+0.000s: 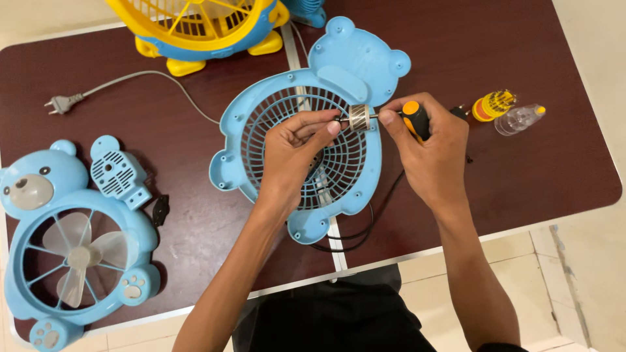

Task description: The person assembles a blue bear-shaped fan by inserting the motor into the cage and securing it with screws using a screwdriver. They then attach the rear motor cover and tighten its screws.

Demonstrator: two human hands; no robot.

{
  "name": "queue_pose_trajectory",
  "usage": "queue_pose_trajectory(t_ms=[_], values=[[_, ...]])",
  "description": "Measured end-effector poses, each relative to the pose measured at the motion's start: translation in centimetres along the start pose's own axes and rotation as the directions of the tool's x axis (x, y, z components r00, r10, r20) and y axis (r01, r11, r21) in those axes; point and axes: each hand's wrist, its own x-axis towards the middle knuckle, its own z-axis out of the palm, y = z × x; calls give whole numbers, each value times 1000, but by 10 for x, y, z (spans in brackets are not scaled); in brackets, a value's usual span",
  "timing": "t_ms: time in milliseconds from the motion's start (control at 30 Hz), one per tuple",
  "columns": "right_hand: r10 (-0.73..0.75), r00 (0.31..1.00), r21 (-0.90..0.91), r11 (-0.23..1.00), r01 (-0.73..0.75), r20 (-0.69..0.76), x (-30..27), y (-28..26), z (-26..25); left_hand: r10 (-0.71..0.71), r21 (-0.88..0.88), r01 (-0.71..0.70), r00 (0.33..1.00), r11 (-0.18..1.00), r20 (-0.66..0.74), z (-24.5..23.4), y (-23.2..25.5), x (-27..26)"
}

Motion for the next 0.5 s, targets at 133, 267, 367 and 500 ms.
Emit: queue_pose_trajectory(t_ms=[133,267,367,500], values=[[-21,1000,-22,1000,21,-7,1,-7,12,0,-63,-2,1000,998,-24,-8,3,-6],[21,1000,-41,999,-21,-1,1,-9,19,6,-73,-9,999,997,-40,-12,3,-8],[32,999,-17,999,-31,31,1,-11,23,38,-51,-41,997,998,-60,-15,4,-12],[31,998,-2,1000,-31,58,1,-14,26,106,63,-101,990,993,-89,-17,2,-15]])
